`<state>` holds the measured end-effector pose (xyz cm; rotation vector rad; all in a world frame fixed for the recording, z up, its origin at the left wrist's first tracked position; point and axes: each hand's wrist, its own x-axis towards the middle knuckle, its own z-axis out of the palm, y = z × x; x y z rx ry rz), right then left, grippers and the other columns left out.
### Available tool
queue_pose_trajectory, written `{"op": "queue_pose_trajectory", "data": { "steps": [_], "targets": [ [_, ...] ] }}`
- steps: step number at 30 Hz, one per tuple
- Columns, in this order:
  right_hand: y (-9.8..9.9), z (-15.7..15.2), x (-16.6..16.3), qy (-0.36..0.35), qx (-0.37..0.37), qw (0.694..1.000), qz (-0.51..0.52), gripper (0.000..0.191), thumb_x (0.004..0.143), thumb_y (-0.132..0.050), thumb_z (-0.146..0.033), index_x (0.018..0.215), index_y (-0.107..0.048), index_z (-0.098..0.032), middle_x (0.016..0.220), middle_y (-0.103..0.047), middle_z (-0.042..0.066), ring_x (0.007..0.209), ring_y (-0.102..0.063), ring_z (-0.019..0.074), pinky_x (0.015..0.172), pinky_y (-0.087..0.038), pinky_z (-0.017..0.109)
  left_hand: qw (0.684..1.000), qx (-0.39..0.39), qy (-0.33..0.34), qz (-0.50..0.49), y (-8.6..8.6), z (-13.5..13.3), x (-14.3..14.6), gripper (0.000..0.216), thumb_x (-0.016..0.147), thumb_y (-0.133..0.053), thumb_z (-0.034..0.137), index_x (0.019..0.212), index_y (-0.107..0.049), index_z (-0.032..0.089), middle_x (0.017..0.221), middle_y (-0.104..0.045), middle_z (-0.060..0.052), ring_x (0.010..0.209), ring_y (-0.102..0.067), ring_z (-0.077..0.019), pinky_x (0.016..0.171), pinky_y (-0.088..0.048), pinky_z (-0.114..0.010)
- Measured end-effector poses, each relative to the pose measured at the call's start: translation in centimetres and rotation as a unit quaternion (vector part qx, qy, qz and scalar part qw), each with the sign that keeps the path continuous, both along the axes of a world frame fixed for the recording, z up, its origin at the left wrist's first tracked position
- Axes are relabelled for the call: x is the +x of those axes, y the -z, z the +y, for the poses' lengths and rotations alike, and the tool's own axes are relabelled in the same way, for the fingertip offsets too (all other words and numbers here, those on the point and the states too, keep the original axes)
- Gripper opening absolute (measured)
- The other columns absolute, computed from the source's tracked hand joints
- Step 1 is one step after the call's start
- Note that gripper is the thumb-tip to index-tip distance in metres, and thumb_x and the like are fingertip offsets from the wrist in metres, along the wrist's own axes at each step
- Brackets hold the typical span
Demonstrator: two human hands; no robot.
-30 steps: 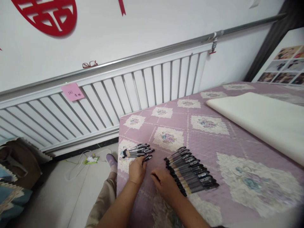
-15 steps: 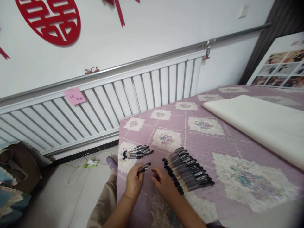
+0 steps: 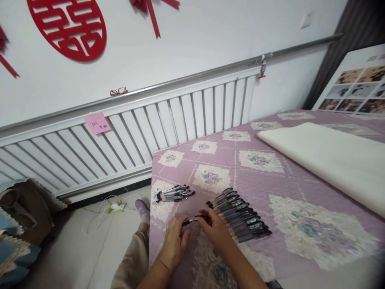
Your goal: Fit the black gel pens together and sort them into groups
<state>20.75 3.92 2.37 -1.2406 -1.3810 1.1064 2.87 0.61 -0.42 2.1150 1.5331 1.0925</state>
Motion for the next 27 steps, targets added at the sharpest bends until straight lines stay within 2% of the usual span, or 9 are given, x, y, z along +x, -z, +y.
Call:
{"op": "queue_pose_trajectory", "data": {
  "steps": [2,5,10,14,18,23,27],
  "targets": [
    [-0.1,-0.1,0.6,0.007,-0.023,0.999,0.043,0.027,0.069,-0.062,-0.034,0.092,-0.063,-0.020,0.085,-0.069,0.004,0.077,-0.063,0.0194,0.071,-0.049,0.031,1.000,-0.005,0.015,0.018,-0.5,0.0,0.0,0.029,0.089,-0.043,0.026,0.115,-0.056,0.023,0.107,-0.059,-0.009,0.102,-0.053,-0.0231,0.090,-0.043,-0.042],
    [-0.2,-0.4,1.1,-0.001,-0.060,0.992,0.107,0.027,0.068,-0.063,-0.037,0.088,-0.061,-0.019,0.063,-0.060,-0.003,0.055,-0.055,0.0131,0.054,-0.044,0.025,0.999,-0.013,0.016,0.037,-1.0,0.1,0.1,0.028,0.091,-0.039,0.026,0.111,-0.058,0.022,0.100,-0.060,-0.008,0.095,-0.054,-0.0229,0.085,-0.044,-0.042],
    [-0.3,-0.8,1.7,-0.016,-0.064,0.990,0.125,0.026,0.072,-0.059,-0.042,0.084,-0.059,-0.019,0.049,-0.048,-0.008,0.046,-0.046,0.0099,0.049,-0.037,0.022,0.997,-0.021,0.010,0.069,-1.1,0.1,0.3,0.030,0.091,-0.038,0.028,0.112,-0.058,0.021,0.098,-0.061,-0.009,0.093,-0.054,-0.0237,0.084,-0.042,-0.042],
    [-0.4,-1.0,2.0,-0.042,-0.033,0.998,0.044,0.024,0.075,-0.055,-0.040,0.086,-0.061,-0.020,0.055,-0.053,-0.005,0.051,-0.051,0.0119,0.051,-0.039,0.023,0.995,-0.021,0.013,0.092,-1.0,0.3,0.4,0.028,0.090,-0.039,0.027,0.109,-0.060,0.020,0.096,-0.062,-0.008,0.091,-0.055,-0.0238,0.082,-0.043,-0.040],
    [-0.9,-1.3,2.2,-0.050,0.022,0.997,-0.049,0.019,0.077,-0.054,-0.035,0.085,-0.064,-0.020,0.076,-0.066,0.001,0.073,-0.060,0.0170,0.067,-0.046,0.027,0.994,-0.013,0.014,0.111,-1.1,0.2,0.5,0.026,0.090,-0.041,0.026,0.107,-0.061,0.021,0.093,-0.062,-0.007,0.089,-0.055,-0.0235,0.080,-0.042,-0.039],
    [-1.6,-1.7,1.8,-0.081,0.058,0.989,-0.111,0.017,0.079,-0.052,-0.030,0.086,-0.065,-0.020,0.084,-0.068,0.003,0.080,-0.061,0.0183,0.075,-0.046,0.029,0.991,-0.002,0.018,0.133,-1.2,0.1,0.6,0.026,0.090,-0.042,0.024,0.108,-0.060,0.020,0.093,-0.061,-0.007,0.089,-0.054,-0.0234,0.080,-0.042,-0.040],
    [-1.3,-1.8,0.9,-0.124,0.076,0.981,-0.131,0.019,0.075,-0.051,-0.021,0.088,-0.065,-0.020,0.090,-0.069,0.004,0.086,-0.061,0.0192,0.080,-0.046,0.031,0.989,-0.001,0.037,0.146,-0.8,0.2,0.6,0.027,0.088,-0.045,0.022,0.111,-0.059,0.021,0.095,-0.061,-0.008,0.090,-0.053,-0.0240,0.081,-0.042,-0.041]
  ]
}}
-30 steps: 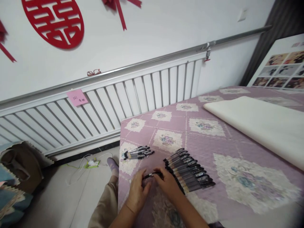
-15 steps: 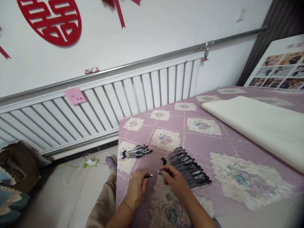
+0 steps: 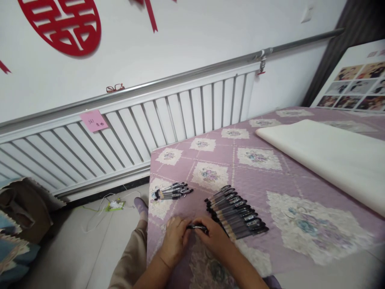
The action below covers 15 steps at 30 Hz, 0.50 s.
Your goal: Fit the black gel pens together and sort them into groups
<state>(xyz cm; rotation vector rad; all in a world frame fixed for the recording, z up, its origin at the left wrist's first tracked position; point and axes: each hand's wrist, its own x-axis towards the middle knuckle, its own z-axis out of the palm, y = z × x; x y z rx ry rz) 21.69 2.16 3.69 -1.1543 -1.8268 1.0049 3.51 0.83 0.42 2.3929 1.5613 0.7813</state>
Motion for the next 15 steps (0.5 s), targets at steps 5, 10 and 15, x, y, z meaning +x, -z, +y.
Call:
{"op": "queue_pose_trajectory", "data": {
  "steps": [5,10,15],
  "targets": [
    [0.3,0.2,-0.5,-0.006,-0.004,1.000,-0.007,0.022,0.074,-0.050,-0.019,0.090,-0.066,-0.019,0.092,-0.070,0.005,0.090,-0.061,0.0206,0.084,-0.046,0.034,1.000,-0.002,0.006,-0.026,0.6,0.1,-0.2,0.035,0.084,-0.048,0.016,0.117,-0.055,0.021,0.098,-0.060,-0.008,0.094,-0.053,-0.0235,0.083,-0.044,-0.042],
    [-0.1,0.3,0.0,0.008,-0.020,1.000,0.001,0.021,0.074,-0.051,-0.019,0.088,-0.066,-0.019,0.089,-0.070,0.005,0.087,-0.062,0.0201,0.081,-0.047,0.032,0.999,0.012,-0.007,-0.036,0.8,-0.4,-0.5,0.043,0.082,-0.050,0.016,0.125,-0.050,0.022,0.111,-0.058,-0.009,0.104,-0.051,-0.0246,0.092,-0.040,-0.047],
    [-0.3,0.5,0.7,0.017,-0.036,0.999,0.005,0.020,0.075,-0.051,-0.021,0.089,-0.066,-0.020,0.087,-0.070,0.003,0.083,-0.063,0.0188,0.077,-0.047,0.030,0.999,0.018,-0.045,-0.019,0.6,-0.9,-1.3,0.037,0.087,-0.049,0.022,0.123,-0.052,0.023,0.115,-0.058,-0.010,0.109,-0.050,-0.0258,0.095,-0.037,-0.050]
  ]
}}
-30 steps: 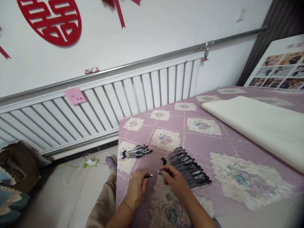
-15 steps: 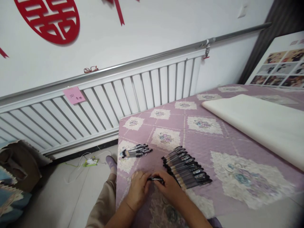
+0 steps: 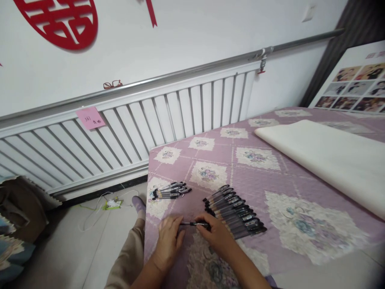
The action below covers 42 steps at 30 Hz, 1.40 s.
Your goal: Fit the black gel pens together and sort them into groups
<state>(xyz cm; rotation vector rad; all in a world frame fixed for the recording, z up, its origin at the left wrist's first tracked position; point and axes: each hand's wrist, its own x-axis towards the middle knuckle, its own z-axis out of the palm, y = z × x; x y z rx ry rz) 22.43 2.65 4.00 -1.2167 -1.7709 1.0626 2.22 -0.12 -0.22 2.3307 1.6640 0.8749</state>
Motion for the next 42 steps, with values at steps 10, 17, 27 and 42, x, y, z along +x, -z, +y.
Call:
{"op": "queue_pose_trajectory", "data": {
  "steps": [10,17,27,42],
  "targets": [
    [0.0,-0.2,-1.2,-0.071,0.001,0.997,0.004,0.019,0.073,-0.053,-0.016,0.085,-0.067,-0.020,0.085,-0.070,0.002,0.083,-0.063,0.0183,0.078,-0.046,0.029,0.995,-0.059,0.075,0.007,-0.4,0.3,-0.2,0.024,0.093,-0.041,0.028,0.102,-0.062,0.022,0.087,-0.059,-0.006,0.083,-0.054,-0.0208,0.074,-0.045,-0.034],
    [0.3,0.1,-1.9,-0.067,-0.002,0.998,-0.004,0.020,0.071,-0.053,-0.014,0.083,-0.068,-0.020,0.085,-0.071,0.003,0.083,-0.063,0.0185,0.078,-0.048,0.030,0.994,-0.072,0.077,-0.002,-0.4,0.3,-0.3,0.025,0.093,-0.040,0.028,0.103,-0.063,0.023,0.086,-0.059,-0.005,0.081,-0.055,-0.0192,0.071,-0.043,-0.030],
    [0.8,0.4,-2.5,-0.070,-0.039,0.997,-0.011,0.020,0.070,-0.053,-0.016,0.083,-0.069,-0.017,0.086,-0.071,0.005,0.083,-0.064,0.0191,0.079,-0.047,0.030,0.991,-0.125,0.055,-0.012,-0.9,0.2,-0.4,0.022,0.091,-0.044,0.023,0.098,-0.065,0.022,0.085,-0.061,-0.005,0.082,-0.056,-0.0199,0.073,-0.044,-0.030],
    [0.8,0.2,-2.1,-0.059,-0.041,0.997,0.010,0.022,0.072,-0.053,-0.019,0.089,-0.068,-0.018,0.089,-0.071,0.004,0.085,-0.064,0.0195,0.080,-0.048,0.030,0.995,-0.077,0.062,-0.011,-0.4,0.3,0.1,0.024,0.091,-0.042,0.022,0.103,-0.063,0.023,0.089,-0.061,-0.004,0.083,-0.056,-0.0190,0.075,-0.047,-0.031]
  ]
}}
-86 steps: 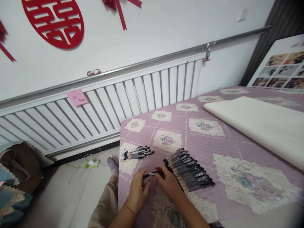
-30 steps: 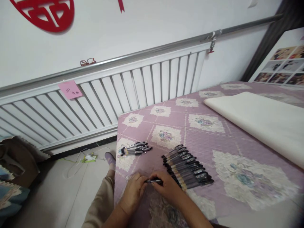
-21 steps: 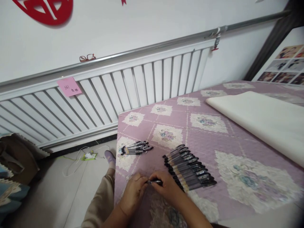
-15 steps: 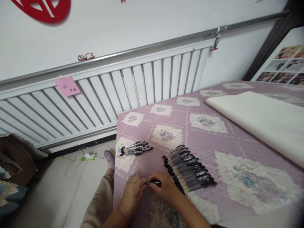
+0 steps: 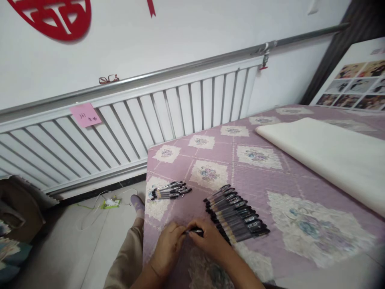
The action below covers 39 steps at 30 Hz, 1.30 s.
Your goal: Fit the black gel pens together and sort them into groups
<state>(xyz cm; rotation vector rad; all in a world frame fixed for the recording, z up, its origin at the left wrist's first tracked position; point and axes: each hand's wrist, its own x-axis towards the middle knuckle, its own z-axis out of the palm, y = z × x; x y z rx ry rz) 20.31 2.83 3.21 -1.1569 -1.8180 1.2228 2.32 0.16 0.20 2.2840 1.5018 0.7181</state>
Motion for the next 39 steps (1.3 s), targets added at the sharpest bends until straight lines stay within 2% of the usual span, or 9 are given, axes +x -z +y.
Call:
{"op": "queue_pose_trajectory", "data": {
  "steps": [4,9,13,18,23,27,31,35,39],
  "targets": [
    [-0.3,-0.2,0.7,0.044,-0.001,0.999,0.013,0.033,0.073,-0.058,-0.027,0.104,-0.064,-0.018,0.102,-0.069,0.008,0.095,-0.062,0.0222,0.085,-0.046,0.033,1.000,0.018,-0.003,-0.022,0.3,0.1,0.1,0.025,0.091,-0.041,0.021,0.106,-0.061,0.022,0.092,-0.061,-0.005,0.086,-0.056,-0.0191,0.077,-0.048,-0.032],
    [-0.7,-0.2,2.1,0.108,0.018,0.993,0.052,0.028,0.076,-0.057,-0.034,0.098,-0.064,-0.018,0.093,-0.069,0.007,0.085,-0.062,0.0213,0.078,-0.048,0.032,0.998,0.021,-0.022,-0.047,0.4,0.2,0.1,0.030,0.089,-0.038,0.017,0.113,-0.056,0.021,0.098,-0.061,-0.006,0.092,-0.057,-0.0189,0.081,-0.048,-0.033],
    [-0.8,0.2,3.9,0.173,0.018,0.977,0.125,0.027,0.079,-0.056,-0.043,0.091,-0.064,-0.020,0.084,-0.068,0.004,0.077,-0.062,0.0194,0.070,-0.047,0.030,0.999,0.013,-0.016,-0.040,0.3,0.3,0.2,0.026,0.088,-0.040,0.016,0.106,-0.058,0.021,0.095,-0.061,-0.005,0.089,-0.057,-0.0189,0.081,-0.048,-0.034],
    [-1.3,1.1,7.2,0.304,-0.004,0.923,0.234,0.033,0.074,-0.060,-0.050,0.085,-0.063,-0.020,0.071,-0.065,0.001,0.064,-0.058,0.0163,0.058,-0.045,0.026,0.998,0.036,-0.010,-0.051,-0.5,1.5,2.4,0.021,0.087,-0.042,0.015,0.098,-0.060,0.019,0.091,-0.059,-0.006,0.087,-0.055,-0.0184,0.078,-0.047,-0.032],
    [-1.5,1.3,10.0,0.421,-0.001,0.859,0.293,0.031,0.073,-0.063,-0.050,0.081,-0.063,-0.019,0.068,-0.063,-0.002,0.061,-0.054,0.0126,0.059,-0.043,0.022,0.999,0.031,-0.017,-0.016,-2.5,4.2,8.1,0.020,0.085,-0.047,0.015,0.096,-0.063,0.020,0.091,-0.058,-0.005,0.089,-0.054,-0.0184,0.081,-0.045,-0.031],
    [-1.2,1.1,10.8,0.437,-0.008,0.839,0.325,0.029,0.074,-0.064,-0.048,0.081,-0.062,-0.020,0.068,-0.062,-0.003,0.062,-0.055,0.0115,0.060,-0.044,0.021,0.998,0.008,-0.033,0.047,-4.3,5.9,12.5,0.021,0.086,-0.047,0.016,0.098,-0.063,0.022,0.093,-0.059,-0.003,0.092,-0.053,-0.0174,0.085,-0.043,-0.029],
    [-1.3,0.9,11.1,0.434,-0.007,0.842,0.322,0.028,0.075,-0.064,-0.047,0.081,-0.063,-0.020,0.065,-0.062,-0.004,0.060,-0.054,0.0111,0.058,-0.043,0.020,0.995,-0.002,-0.028,0.100,-4.6,7.0,14.7,0.020,0.086,-0.047,0.017,0.096,-0.064,0.020,0.095,-0.059,-0.005,0.094,-0.053,-0.0185,0.086,-0.042,-0.030],
    [-1.7,0.7,11.5,0.437,-0.005,0.836,0.332,0.027,0.075,-0.064,-0.047,0.082,-0.063,-0.020,0.065,-0.062,-0.004,0.061,-0.054,0.0111,0.059,-0.044,0.020,0.995,0.016,-0.005,0.101,-3.7,7.5,15.2,0.021,0.084,-0.051,0.018,0.100,-0.065,0.022,0.098,-0.059,-0.005,0.096,-0.053,-0.0204,0.088,-0.043,-0.033],
    [-1.9,0.7,11.9,0.453,0.002,0.826,0.336,0.027,0.075,-0.063,-0.046,0.080,-0.063,-0.020,0.066,-0.062,-0.003,0.061,-0.054,0.0112,0.059,-0.044,0.021,0.997,0.066,0.014,0.047,-2.9,7.1,13.7,0.030,0.084,-0.052,0.020,0.112,-0.060,0.022,0.104,-0.058,-0.006,0.099,-0.052,-0.0212,0.091,-0.043,-0.037]
  ]
}}
